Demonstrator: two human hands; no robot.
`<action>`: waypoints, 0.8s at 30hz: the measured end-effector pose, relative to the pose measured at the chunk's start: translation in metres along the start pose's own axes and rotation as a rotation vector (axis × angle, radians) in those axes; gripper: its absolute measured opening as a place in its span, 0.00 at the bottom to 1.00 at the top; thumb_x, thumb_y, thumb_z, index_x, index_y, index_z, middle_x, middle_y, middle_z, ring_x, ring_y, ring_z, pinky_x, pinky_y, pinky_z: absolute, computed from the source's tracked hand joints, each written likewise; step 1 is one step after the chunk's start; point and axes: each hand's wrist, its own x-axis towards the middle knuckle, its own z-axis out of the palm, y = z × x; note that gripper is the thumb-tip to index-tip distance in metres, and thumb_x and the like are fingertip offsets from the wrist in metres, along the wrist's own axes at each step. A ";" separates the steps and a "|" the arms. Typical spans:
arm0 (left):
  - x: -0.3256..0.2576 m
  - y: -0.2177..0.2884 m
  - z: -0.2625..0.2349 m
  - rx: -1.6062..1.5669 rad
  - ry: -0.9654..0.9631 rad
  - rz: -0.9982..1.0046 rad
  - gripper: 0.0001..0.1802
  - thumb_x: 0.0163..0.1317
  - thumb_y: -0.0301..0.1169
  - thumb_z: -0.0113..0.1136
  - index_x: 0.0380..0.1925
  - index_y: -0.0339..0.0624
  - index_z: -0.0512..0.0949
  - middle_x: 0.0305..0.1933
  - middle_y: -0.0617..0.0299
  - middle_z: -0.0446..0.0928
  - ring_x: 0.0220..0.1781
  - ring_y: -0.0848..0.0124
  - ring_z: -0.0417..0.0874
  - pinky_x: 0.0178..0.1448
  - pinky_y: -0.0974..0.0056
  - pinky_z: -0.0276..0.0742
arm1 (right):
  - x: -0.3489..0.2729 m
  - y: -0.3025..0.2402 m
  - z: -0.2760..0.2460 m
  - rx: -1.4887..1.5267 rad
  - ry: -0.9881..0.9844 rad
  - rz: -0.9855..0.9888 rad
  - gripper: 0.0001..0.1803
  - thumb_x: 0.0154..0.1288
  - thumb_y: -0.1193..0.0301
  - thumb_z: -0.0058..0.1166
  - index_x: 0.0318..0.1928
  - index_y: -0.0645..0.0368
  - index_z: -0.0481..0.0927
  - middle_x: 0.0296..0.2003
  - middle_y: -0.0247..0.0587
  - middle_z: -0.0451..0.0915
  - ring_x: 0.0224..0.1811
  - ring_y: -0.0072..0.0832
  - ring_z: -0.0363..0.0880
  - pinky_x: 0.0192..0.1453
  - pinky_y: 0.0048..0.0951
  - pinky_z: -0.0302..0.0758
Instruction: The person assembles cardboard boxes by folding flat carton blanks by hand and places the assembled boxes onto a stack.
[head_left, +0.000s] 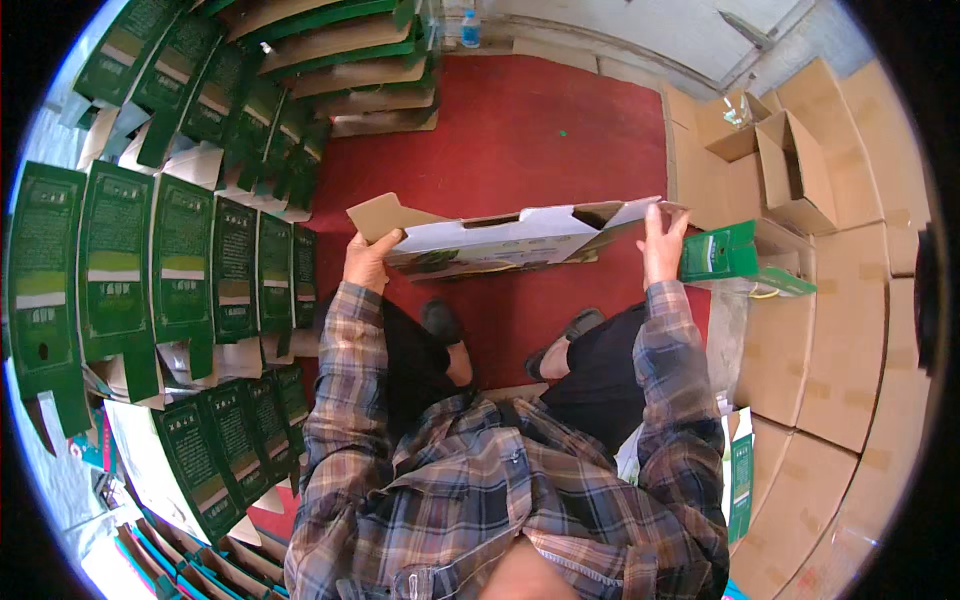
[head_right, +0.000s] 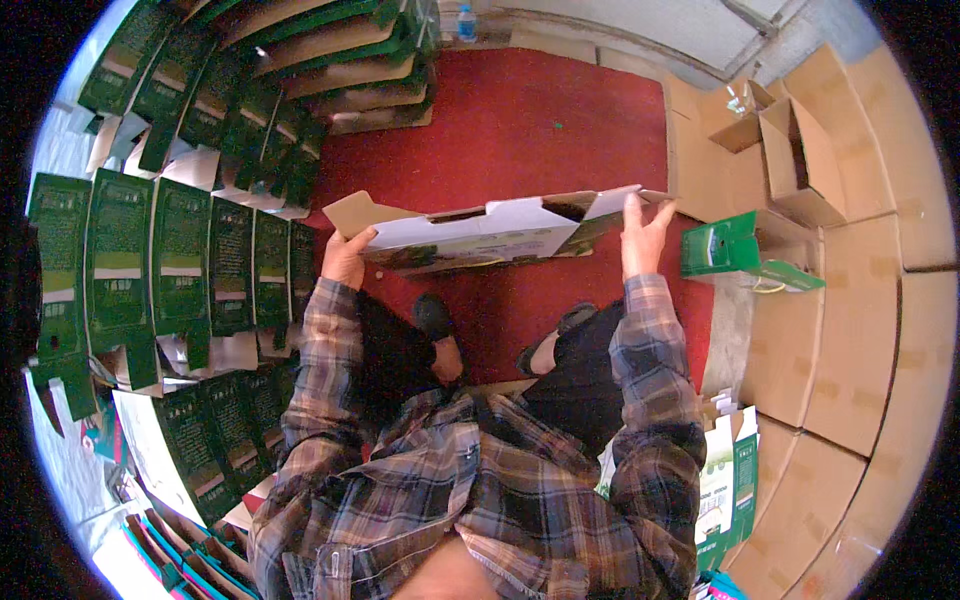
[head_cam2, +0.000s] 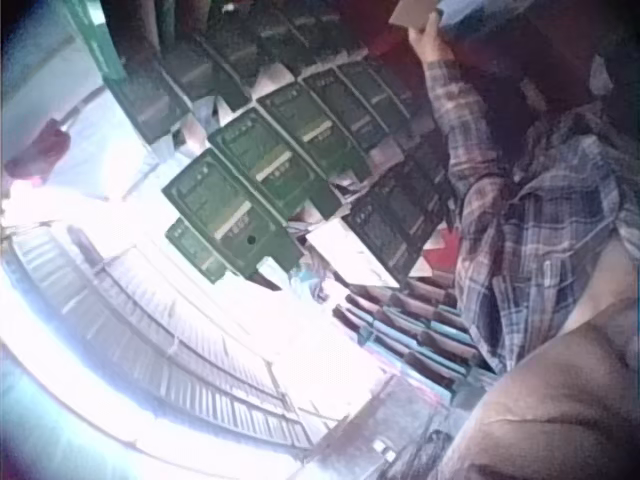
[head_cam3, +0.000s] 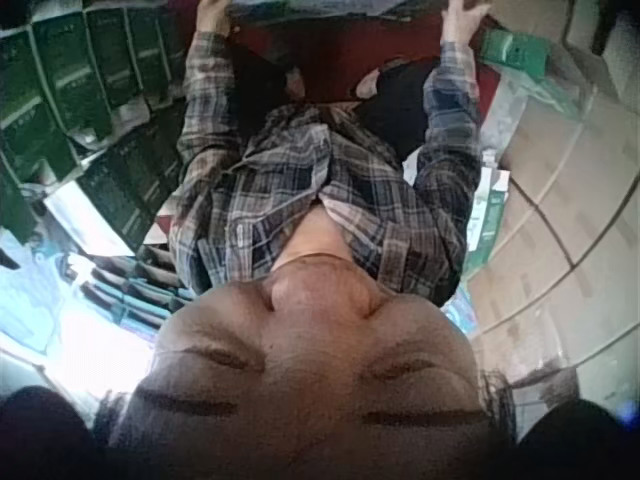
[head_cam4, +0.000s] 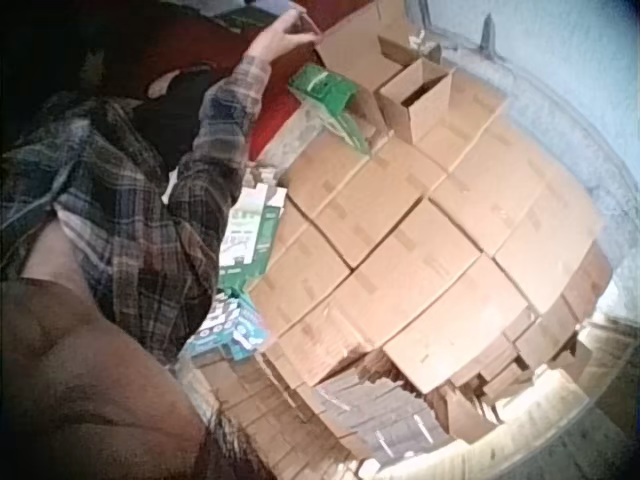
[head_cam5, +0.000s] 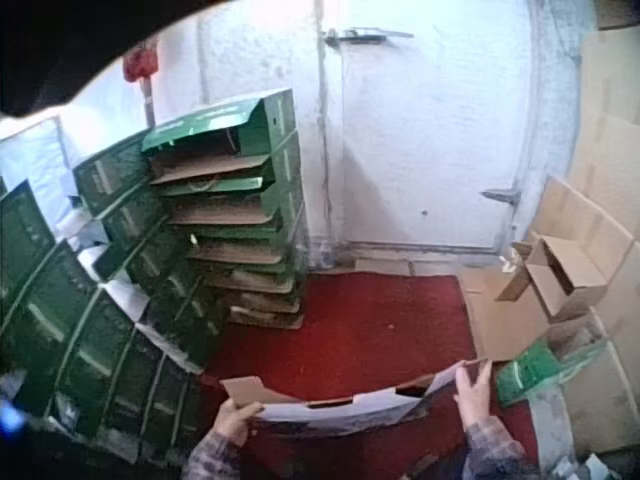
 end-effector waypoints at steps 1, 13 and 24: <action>0.001 0.000 0.000 -0.001 -0.010 -0.028 0.20 0.53 0.26 0.64 0.47 0.37 0.74 0.44 0.60 0.78 0.44 0.69 0.78 0.49 0.64 0.72 | 0.000 0.006 0.004 0.004 -0.018 -0.001 0.48 0.62 0.52 0.53 0.69 0.60 0.40 0.68 0.49 0.47 0.66 0.43 0.57 0.61 0.39 0.64; -0.018 0.001 0.010 0.255 -0.239 0.131 0.16 0.52 0.27 0.63 0.43 0.41 0.79 0.40 0.67 0.79 0.38 0.75 0.77 0.43 0.68 0.71 | 0.011 0.023 0.036 -0.480 0.151 -0.352 0.52 0.47 0.77 0.59 0.67 0.71 0.38 0.68 0.61 0.43 0.72 0.45 0.41 0.73 0.36 0.43; -0.006 -0.009 0.003 -0.010 0.239 0.208 0.22 0.62 0.35 0.57 0.53 0.37 0.69 0.49 0.59 0.75 0.48 0.66 0.77 0.50 0.62 0.73 | -0.006 0.001 -0.019 0.448 -0.324 -0.016 0.44 0.44 0.87 0.41 0.68 0.56 0.55 0.63 0.36 0.63 0.61 0.29 0.66 0.59 0.31 0.69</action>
